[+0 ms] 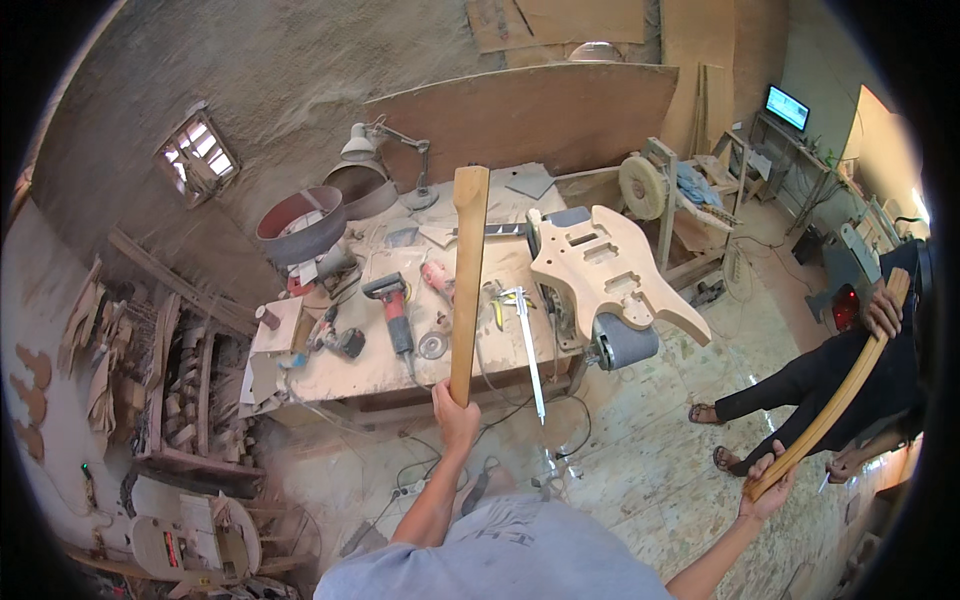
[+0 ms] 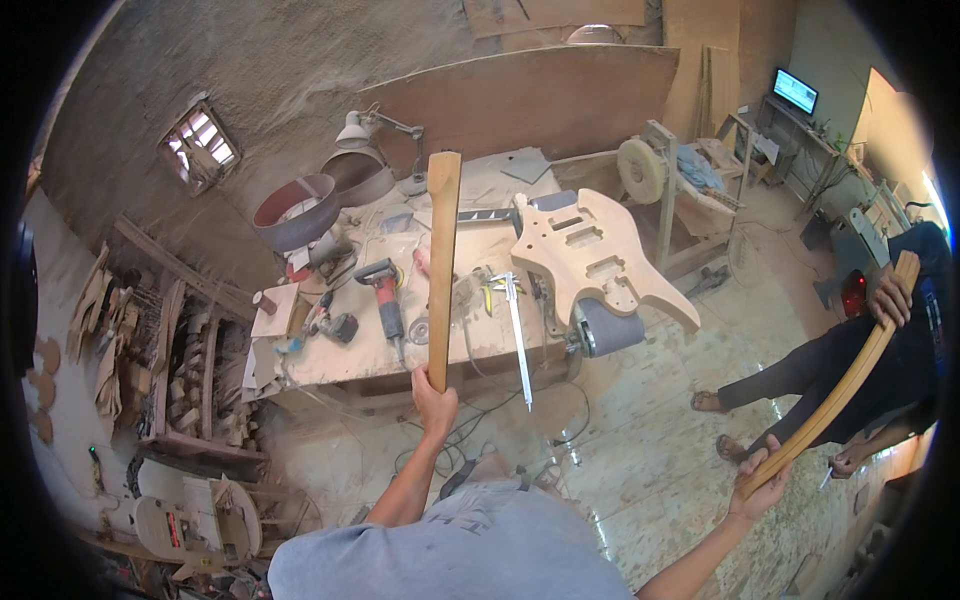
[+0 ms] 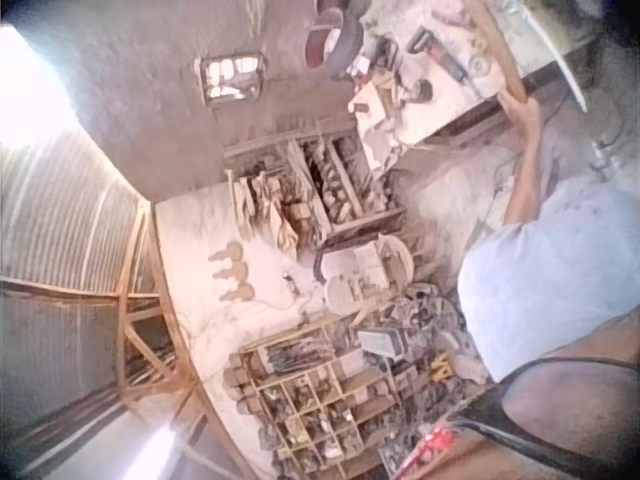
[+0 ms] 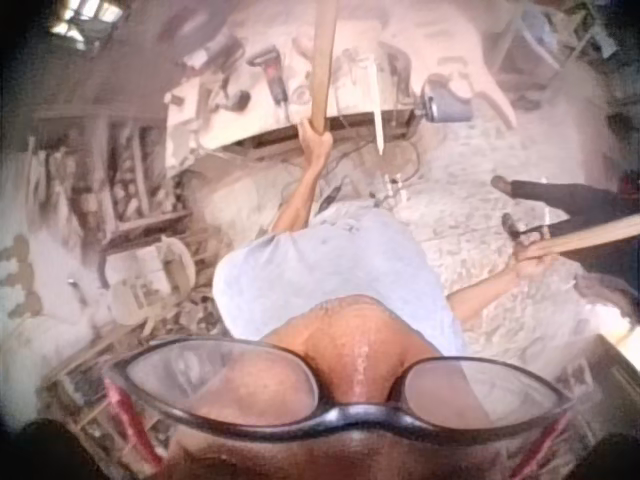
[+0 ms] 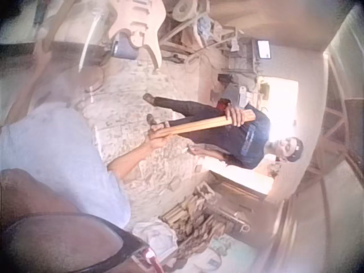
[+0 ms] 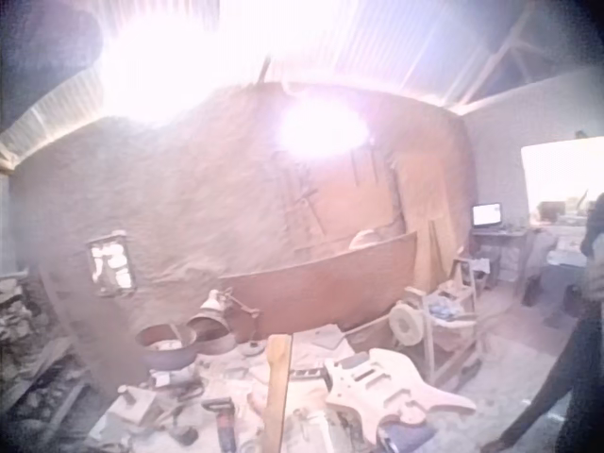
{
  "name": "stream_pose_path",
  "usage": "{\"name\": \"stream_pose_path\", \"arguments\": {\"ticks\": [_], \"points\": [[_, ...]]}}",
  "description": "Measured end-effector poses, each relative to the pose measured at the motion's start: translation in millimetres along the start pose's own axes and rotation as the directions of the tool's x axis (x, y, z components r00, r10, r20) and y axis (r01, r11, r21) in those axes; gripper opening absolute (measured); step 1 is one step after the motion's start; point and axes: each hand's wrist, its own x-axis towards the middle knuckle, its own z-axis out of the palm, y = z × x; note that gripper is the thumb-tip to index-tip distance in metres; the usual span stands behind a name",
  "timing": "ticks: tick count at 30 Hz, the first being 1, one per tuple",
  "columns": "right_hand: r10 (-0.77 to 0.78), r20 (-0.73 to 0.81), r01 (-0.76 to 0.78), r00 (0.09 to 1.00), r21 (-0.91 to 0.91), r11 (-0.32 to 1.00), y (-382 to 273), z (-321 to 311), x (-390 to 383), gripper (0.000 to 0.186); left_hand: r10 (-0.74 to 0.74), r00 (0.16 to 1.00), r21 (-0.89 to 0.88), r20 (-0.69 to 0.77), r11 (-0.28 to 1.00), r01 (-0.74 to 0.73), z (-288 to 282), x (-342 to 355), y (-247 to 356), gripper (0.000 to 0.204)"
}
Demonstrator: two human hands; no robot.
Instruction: The person uses a power tool to sand the edges of a wooden guitar body on a workbench, then aligns a guitar neck with the body and uses a caliper to measure dimensions.
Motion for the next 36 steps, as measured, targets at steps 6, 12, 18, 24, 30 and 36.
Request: {"name": "stream_pose_path", "arguments": {"ticks": [6,12,18,24,30,36], "points": [[-0.041,-0.666,-0.046,0.745,-0.112,0.993,53.5,-149.7,-10.5,0.076,-0.001,0.999,-0.102,0.053,0.995,0.006,1.4,2.7,26.2,0.046],[0.196,-0.575,-0.291,0.794,-0.076,0.954,183.7,-105.2,-76.0,0.049,0.064,0.987,-0.118,0.149,0.992,-0.047,21.5,10.3,41.8,0.04],[0.357,-0.2,-0.407,0.912,-0.36,0.839,198.1,160.7,-48.0,0.041,0.181,0.941,-0.255,0.287,0.961,-0.107,10.7,6.6,54.0,0.041],[0.183,0.211,-0.04,0.96,-0.545,0.837,188.0,271.4,-16.7,0.076,0.36,0.744,-0.475,0.562,0.878,-0.066,16.5,-31.6,98.7,0.048],[0.003,0.098,0.029,0.995,-0.32,0.947,189.2,300.4,-10.3,0.079,0.501,0.474,-0.514,0.724,0.85,-0.113,14.3,-62.1,98.2,0.061],[-0.08,-0.109,0.051,0.991,-0.247,0.968,191.6,264.6,-19.3,0.08,0.642,0.26,-0.636,0.722,0.763,-0.117,22.1,-52.6,101.7,0.051]]}}
